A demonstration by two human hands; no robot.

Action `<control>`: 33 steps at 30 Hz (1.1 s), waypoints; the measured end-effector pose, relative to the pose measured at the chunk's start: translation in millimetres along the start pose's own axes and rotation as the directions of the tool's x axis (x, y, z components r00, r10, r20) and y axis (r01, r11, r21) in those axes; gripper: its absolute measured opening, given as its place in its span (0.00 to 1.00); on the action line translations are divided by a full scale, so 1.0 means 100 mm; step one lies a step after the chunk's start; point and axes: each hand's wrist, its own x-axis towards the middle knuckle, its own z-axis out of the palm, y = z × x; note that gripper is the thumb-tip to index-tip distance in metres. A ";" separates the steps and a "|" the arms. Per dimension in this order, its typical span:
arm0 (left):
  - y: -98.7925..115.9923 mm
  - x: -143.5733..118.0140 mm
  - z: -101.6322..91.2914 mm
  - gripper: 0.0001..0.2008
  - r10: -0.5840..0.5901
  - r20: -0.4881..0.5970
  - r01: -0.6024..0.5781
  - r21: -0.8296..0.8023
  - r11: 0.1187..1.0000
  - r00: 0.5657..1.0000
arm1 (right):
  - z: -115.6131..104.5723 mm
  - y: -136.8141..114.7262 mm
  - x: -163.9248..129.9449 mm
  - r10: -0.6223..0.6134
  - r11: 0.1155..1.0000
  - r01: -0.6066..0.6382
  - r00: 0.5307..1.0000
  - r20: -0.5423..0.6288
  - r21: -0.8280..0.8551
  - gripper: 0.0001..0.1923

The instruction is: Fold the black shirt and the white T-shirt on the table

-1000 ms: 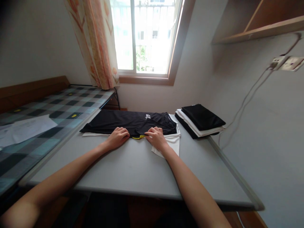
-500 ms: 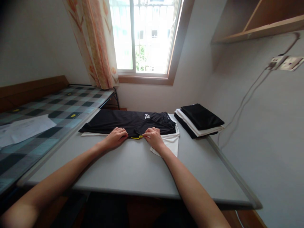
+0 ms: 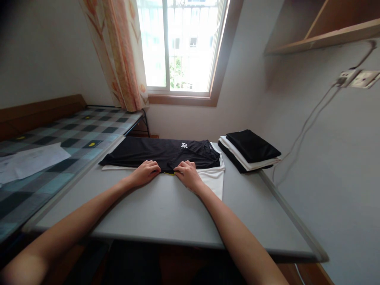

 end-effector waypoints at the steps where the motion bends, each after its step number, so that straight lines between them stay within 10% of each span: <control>1: 0.00 0.00 0.00 0.10 -0.002 0.001 0.002 -0.001 1.000 1.000 | 0.00 0.01 0.00 0.007 1.000 -0.007 1.000 0.006 0.001 0.06; 33: 0.00 -0.02 -0.05 0.10 0.053 0.032 -0.055 0.073 0.996 0.998 | -0.29 -0.15 -0.01 -0.083 0.996 0.086 0.977 0.197 -0.008 0.04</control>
